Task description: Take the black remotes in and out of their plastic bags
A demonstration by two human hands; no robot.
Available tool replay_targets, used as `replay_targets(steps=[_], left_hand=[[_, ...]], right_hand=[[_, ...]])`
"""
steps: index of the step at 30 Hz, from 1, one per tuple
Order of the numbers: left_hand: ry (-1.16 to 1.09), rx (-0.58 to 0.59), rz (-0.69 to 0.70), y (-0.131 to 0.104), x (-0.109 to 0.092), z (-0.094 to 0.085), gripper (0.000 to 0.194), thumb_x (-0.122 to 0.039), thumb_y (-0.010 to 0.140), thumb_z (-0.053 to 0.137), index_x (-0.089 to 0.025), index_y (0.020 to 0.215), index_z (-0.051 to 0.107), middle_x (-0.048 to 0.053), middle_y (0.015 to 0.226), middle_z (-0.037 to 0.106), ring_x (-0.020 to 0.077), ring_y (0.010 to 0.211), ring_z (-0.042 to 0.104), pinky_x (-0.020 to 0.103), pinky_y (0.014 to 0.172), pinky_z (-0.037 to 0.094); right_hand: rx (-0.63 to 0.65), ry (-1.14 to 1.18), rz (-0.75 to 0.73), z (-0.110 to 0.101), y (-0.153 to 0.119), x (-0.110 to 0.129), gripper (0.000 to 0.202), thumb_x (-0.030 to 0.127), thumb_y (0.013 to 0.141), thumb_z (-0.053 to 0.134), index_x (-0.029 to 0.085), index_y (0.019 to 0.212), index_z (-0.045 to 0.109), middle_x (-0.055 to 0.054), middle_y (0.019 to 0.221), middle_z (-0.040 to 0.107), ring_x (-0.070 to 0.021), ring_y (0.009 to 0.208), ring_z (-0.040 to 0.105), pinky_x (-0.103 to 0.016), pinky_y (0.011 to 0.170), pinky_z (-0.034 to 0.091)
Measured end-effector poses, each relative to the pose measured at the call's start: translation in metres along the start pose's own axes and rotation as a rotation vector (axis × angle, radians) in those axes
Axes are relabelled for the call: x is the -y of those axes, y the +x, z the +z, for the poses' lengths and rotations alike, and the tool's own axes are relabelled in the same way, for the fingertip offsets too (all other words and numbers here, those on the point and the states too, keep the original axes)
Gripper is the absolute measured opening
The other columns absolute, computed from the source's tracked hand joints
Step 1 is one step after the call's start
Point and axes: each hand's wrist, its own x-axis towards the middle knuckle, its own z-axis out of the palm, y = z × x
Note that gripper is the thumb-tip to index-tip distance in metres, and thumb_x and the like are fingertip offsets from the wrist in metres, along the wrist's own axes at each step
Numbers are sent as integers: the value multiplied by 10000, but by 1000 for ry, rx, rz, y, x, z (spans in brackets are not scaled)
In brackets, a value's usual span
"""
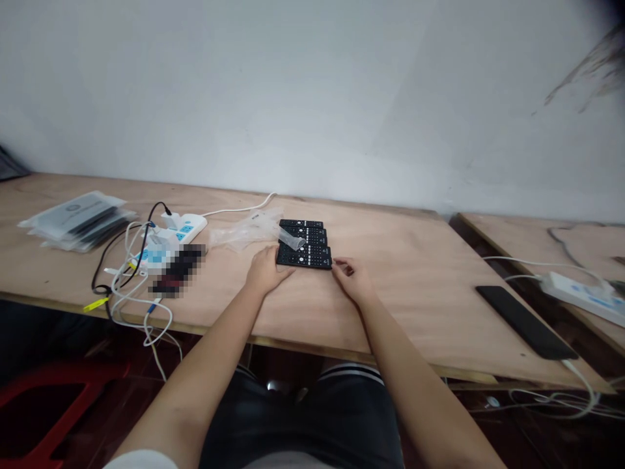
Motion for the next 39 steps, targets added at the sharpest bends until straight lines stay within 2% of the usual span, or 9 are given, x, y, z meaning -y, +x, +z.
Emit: replay_targets(steps=[2,4,6,9,12,18,24,33,39], left_hand=[[52,12,-19,-1,0,1,717,-576,803,771,-161,1354,576,192,1322,664,385,1260,614,498,1086,470],[108,29,-55,-1,-1,2,746,-630,826,724,-126,1355,576,241,1385,623,422,1336,556,536,1126,423],[145,57,-80,-2,-1,4,763,-670,843,680,-106,1348,585,271,1445,580,439,1401,498,553,1167,371],[161,95,-91,-2,0,6,775,-695,858,641,-108,1362,589,267,1496,547,431,1449,453,541,1201,329],[159,101,-90,-1,1,6,766,-695,861,637,-120,1365,598,252,1504,549,426,1451,455,537,1205,327],[156,94,-81,-1,1,6,765,-678,864,645,-99,1361,609,272,1509,538,438,1445,463,552,1202,338],[151,88,-74,-1,0,5,736,-666,861,659,-104,1335,626,271,1485,561,445,1426,480,564,1182,361],[196,114,-78,0,-2,2,753,-676,874,632,-88,1344,621,260,1493,559,427,1431,479,530,1197,354],[232,157,-105,0,-5,-1,798,-713,887,586,-81,1374,610,230,1526,542,395,1459,458,477,1227,335]], right_hand=[[-30,-64,-18,-2,1,-1,500,600,882,625,192,1137,763,-142,1122,755,-280,941,681,-465,911,563],[-29,-169,-62,-5,1,0,587,636,887,613,169,1221,738,-181,1281,709,-335,1183,649,-504,1071,501],[23,-294,-78,-6,0,1,725,692,875,609,137,1336,682,-209,1452,612,-375,1366,549,-531,1186,406],[161,-442,-52,-5,-2,2,948,779,821,625,101,1481,563,-226,1585,475,-416,1481,427,-563,1245,317],[235,-508,-56,-3,-3,1,1011,806,816,612,105,1536,501,-219,1618,429,-421,1515,376,-577,1255,284],[244,-537,-47,-4,-3,0,1017,795,835,601,66,1536,494,-229,1621,418,-412,1514,381,-546,1263,286],[232,-511,-51,-5,-2,2,981,776,828,627,98,1527,514,-214,1613,440,-408,1508,392,-553,1257,293],[229,-516,-46,-6,-3,3,949,744,831,656,97,1513,532,-209,1607,451,-404,1504,402,-546,1258,305],[255,-543,-34,-8,-3,6,959,721,859,640,36,1517,506,-219,1616,433,-390,1510,392,-516,1269,298]])
